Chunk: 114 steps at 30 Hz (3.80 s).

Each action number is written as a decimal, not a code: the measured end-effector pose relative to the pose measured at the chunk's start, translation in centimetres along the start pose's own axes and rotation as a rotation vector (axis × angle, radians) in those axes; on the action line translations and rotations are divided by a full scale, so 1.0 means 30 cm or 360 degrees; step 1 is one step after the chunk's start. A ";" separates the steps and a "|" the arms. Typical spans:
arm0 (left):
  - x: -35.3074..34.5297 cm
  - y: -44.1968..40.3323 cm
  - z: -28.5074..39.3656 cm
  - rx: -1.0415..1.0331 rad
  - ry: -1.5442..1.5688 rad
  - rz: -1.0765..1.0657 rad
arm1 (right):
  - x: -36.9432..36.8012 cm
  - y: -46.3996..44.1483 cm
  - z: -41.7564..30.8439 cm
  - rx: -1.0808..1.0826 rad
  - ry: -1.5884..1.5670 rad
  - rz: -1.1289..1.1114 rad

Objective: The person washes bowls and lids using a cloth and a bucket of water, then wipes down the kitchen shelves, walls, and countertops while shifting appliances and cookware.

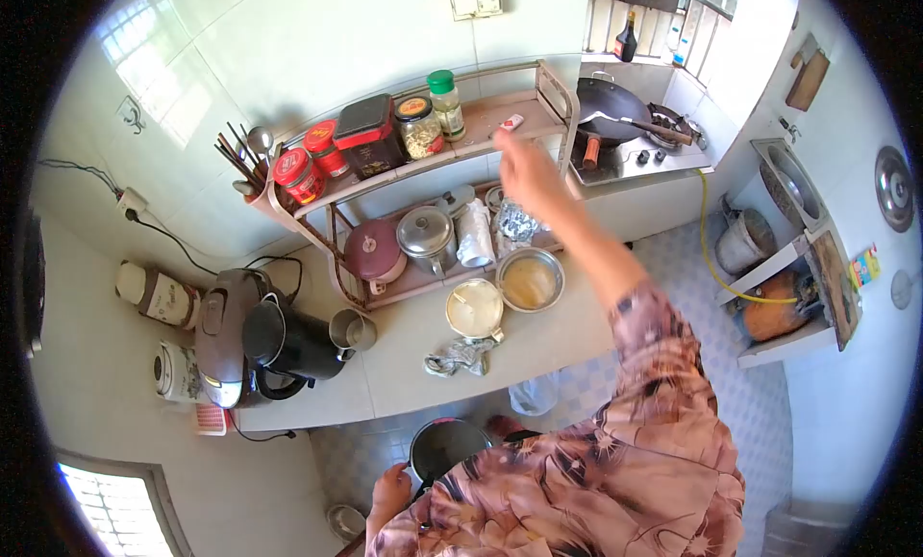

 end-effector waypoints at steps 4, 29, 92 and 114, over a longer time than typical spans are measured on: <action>-0.037 0.058 -0.050 0.0098 -0.0035 0.0028 | -0.056 -0.251 0.167 -0.0172 0.0626 -0.0417; -0.224 0.172 -0.245 0.0123 0.0432 -0.0024 | -0.051 0.437 0.524 -0.0689 -0.0013 -0.0137; -0.498 0.147 -0.449 0.0456 0.0587 -0.0190 | -0.012 -0.273 0.502 -0.1588 -0.0545 -0.0523; -0.284 0.160 -0.222 0.0280 0.0081 -0.0224 | 0.116 -0.007 0.067 -0.0199 0.0193 0.0031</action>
Point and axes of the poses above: each hand's wrist, its own y-axis away from the middle knuckle, its own x-axis out of the back of the hand, z = x × y, the point moved 7 cm from there along -y, towards the middle knuckle, and after that the axes turned 6 degrees about x, right-handed, at the moved point
